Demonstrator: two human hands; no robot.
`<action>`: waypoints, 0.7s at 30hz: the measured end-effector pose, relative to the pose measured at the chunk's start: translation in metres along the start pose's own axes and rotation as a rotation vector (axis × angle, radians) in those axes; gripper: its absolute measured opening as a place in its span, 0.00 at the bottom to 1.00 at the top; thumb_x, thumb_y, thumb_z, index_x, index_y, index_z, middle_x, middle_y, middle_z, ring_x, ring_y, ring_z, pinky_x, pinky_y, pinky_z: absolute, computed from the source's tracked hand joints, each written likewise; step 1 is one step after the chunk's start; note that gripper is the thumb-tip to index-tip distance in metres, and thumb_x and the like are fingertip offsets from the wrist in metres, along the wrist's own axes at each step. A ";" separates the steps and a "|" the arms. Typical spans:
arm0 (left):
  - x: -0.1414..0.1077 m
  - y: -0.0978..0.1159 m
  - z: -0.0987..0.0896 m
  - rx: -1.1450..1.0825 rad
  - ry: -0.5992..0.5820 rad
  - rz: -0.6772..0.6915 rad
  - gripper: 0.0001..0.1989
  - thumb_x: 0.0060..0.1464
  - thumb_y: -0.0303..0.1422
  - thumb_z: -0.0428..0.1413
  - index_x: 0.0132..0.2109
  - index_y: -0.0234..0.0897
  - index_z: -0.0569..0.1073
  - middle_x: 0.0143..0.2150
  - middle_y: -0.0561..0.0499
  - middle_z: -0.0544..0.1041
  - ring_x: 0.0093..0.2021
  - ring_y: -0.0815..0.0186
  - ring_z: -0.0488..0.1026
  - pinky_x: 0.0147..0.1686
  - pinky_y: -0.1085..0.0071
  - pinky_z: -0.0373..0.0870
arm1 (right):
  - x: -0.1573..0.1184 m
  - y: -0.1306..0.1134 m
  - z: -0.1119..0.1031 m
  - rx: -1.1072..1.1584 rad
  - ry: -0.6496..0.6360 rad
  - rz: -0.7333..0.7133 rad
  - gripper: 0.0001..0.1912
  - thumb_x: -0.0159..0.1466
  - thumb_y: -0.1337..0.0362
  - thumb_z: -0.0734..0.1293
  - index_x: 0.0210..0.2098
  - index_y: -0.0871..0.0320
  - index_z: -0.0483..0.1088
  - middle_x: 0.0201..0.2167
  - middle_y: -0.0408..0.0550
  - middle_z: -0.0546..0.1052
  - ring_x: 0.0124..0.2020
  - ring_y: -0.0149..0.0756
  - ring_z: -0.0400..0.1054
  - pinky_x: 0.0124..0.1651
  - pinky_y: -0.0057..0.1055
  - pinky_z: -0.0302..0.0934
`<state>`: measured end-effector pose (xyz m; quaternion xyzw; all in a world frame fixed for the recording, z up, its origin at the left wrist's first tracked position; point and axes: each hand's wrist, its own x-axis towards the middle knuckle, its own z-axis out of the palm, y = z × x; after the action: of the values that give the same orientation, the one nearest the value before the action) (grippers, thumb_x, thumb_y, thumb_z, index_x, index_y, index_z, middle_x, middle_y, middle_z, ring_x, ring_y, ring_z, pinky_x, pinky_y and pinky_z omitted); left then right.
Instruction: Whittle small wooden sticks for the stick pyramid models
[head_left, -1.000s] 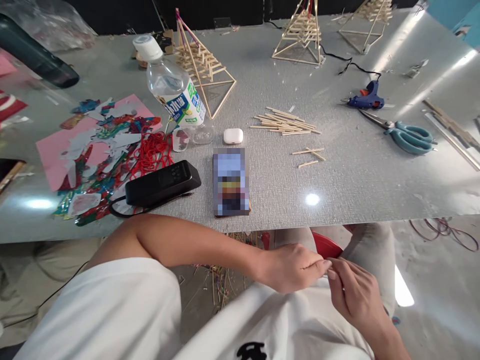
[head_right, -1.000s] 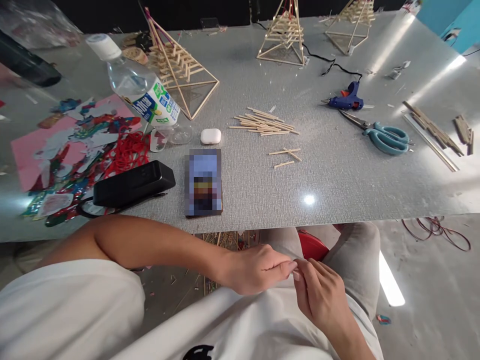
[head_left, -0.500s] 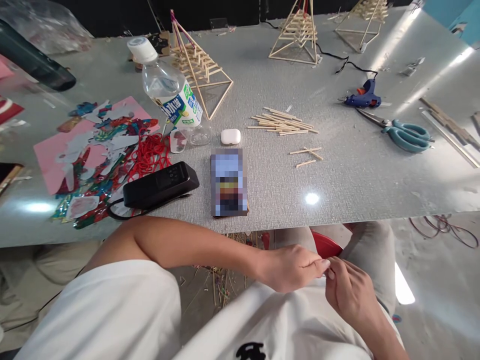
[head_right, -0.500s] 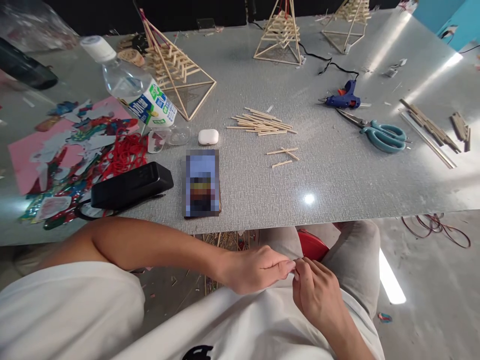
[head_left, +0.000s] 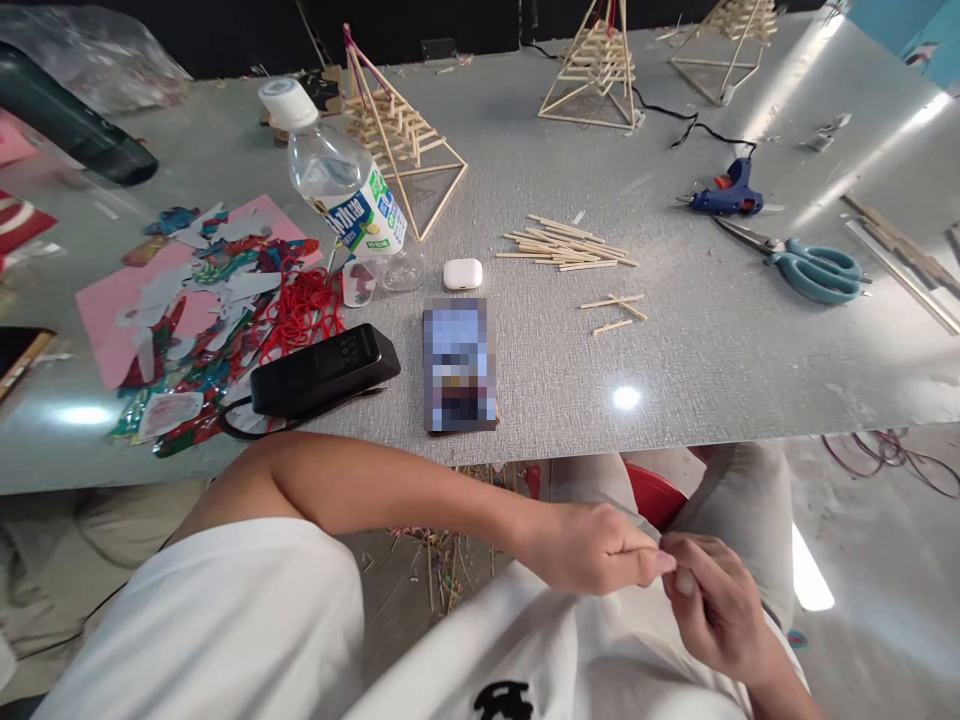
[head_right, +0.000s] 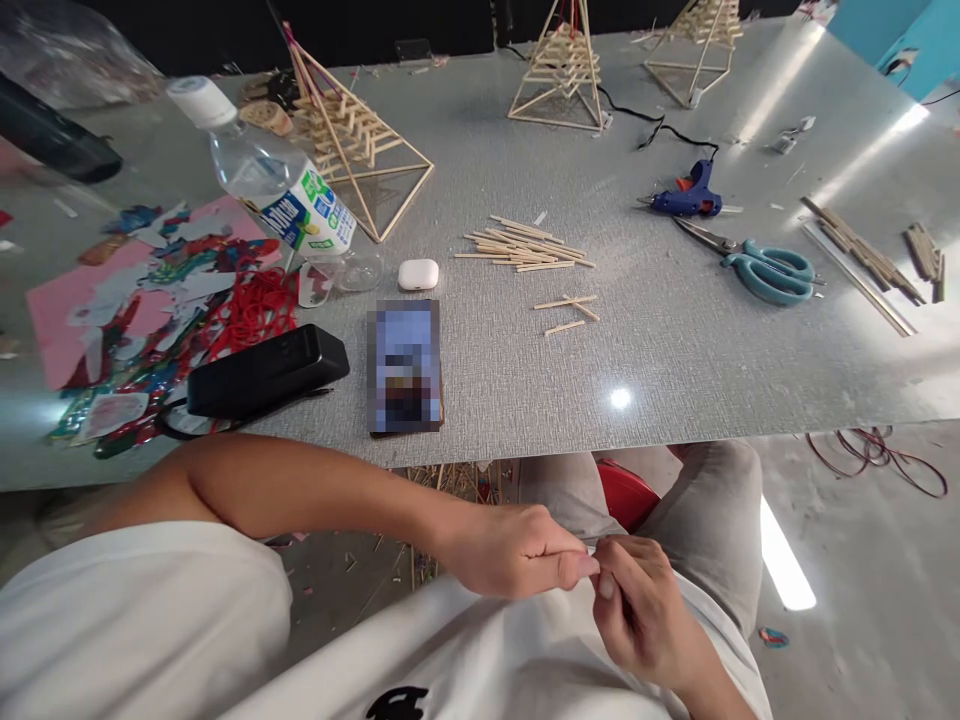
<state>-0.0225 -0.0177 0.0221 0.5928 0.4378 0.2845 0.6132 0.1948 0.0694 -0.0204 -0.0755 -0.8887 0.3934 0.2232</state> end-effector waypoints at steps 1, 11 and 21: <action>0.000 0.000 -0.001 -0.022 -0.034 0.008 0.20 0.72 0.34 0.49 0.28 0.40 0.58 0.23 0.59 0.58 0.24 0.71 0.58 0.27 0.72 0.62 | -0.001 -0.002 -0.002 0.060 -0.024 0.022 0.13 0.76 0.68 0.54 0.34 0.52 0.59 0.20 0.38 0.62 0.20 0.32 0.56 0.25 0.30 0.53; 0.000 -0.009 0.002 0.062 0.040 0.204 0.15 0.69 0.34 0.59 0.31 0.40 0.70 0.22 0.59 0.66 0.24 0.73 0.64 0.26 0.76 0.62 | -0.010 -0.001 0.003 0.732 -0.173 0.427 0.29 0.79 0.45 0.52 0.25 0.53 0.53 0.13 0.35 0.52 0.14 0.27 0.43 0.18 0.28 0.44; 0.002 -0.010 0.002 -0.011 0.013 0.013 0.15 0.69 0.36 0.59 0.32 0.37 0.74 0.24 0.59 0.69 0.24 0.75 0.65 0.27 0.76 0.62 | 0.002 0.000 -0.021 0.293 -0.241 0.251 0.26 0.81 0.55 0.55 0.29 0.56 0.69 0.22 0.42 0.72 0.23 0.30 0.66 0.30 0.29 0.61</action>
<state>-0.0216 -0.0187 0.0115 0.5903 0.4364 0.2949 0.6117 0.2025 0.0844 -0.0074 -0.1049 -0.8260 0.5490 0.0731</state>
